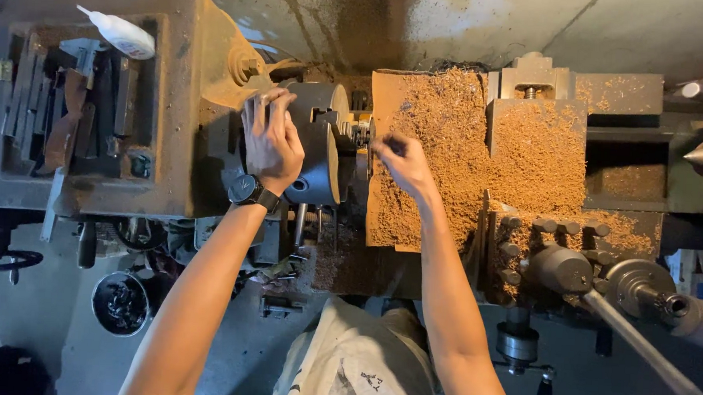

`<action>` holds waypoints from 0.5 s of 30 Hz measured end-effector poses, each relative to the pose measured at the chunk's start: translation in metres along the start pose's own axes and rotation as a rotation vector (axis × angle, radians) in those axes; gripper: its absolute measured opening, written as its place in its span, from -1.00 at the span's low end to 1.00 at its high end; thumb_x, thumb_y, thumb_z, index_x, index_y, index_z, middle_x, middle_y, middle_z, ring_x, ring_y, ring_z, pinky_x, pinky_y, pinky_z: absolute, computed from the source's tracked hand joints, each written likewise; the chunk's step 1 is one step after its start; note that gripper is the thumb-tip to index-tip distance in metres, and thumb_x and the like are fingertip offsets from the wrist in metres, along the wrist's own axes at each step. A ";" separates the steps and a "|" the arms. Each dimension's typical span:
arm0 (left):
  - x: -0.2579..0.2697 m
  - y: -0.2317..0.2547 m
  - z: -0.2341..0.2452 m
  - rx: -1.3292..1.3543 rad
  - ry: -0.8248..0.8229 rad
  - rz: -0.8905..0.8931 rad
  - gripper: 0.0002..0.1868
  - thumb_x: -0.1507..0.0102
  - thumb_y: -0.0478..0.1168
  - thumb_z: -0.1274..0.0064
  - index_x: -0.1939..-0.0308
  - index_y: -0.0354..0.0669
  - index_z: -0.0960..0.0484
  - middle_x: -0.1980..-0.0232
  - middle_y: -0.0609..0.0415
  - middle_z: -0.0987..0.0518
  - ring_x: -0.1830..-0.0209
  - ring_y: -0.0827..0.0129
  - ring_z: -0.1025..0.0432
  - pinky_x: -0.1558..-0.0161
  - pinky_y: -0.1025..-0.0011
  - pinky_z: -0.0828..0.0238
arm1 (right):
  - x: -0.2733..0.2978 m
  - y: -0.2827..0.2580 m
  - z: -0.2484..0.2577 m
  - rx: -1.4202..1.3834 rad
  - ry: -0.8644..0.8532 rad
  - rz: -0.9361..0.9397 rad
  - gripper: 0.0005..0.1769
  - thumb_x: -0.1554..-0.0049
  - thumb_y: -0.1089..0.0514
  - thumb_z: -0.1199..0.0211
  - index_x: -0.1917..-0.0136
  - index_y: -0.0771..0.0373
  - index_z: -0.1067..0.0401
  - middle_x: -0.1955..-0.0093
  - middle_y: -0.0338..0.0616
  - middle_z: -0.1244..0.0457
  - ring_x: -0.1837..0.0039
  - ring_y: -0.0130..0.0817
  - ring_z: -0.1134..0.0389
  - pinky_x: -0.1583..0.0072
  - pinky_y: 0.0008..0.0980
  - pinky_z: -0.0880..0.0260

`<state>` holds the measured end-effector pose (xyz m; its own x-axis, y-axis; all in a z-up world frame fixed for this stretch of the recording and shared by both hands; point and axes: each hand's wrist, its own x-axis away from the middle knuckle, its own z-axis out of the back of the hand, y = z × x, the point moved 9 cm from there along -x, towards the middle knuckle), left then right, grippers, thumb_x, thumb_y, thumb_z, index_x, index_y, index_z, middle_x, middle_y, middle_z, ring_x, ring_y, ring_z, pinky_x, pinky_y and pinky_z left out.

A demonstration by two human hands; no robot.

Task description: The person operates a metal lathe, using a wrench to tighten components on the chuck and adjusting the tailstock. They handle a metal part and a wrench while working on the machine.

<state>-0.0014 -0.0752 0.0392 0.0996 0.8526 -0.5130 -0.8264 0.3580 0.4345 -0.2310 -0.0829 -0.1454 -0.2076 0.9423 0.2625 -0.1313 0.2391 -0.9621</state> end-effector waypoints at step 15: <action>-0.001 0.000 0.000 0.032 -0.007 0.010 -0.70 -0.34 -0.44 0.13 -0.13 -0.30 -0.54 -0.17 -0.18 -0.49 -0.21 -0.15 -0.34 -0.25 0.01 -0.24 | -0.001 0.001 -0.007 -0.020 -0.085 0.090 -0.67 -0.19 -0.05 -0.29 -0.03 0.25 -0.51 0.25 -0.24 -0.34 0.29 -0.48 -0.25 0.27 -0.43 -0.30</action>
<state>-0.0020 -0.0758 0.0396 0.0949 0.8589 -0.5033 -0.8095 0.3608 0.4631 -0.2243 -0.0820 -0.1476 -0.2994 0.9371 0.1794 -0.0889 0.1598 -0.9831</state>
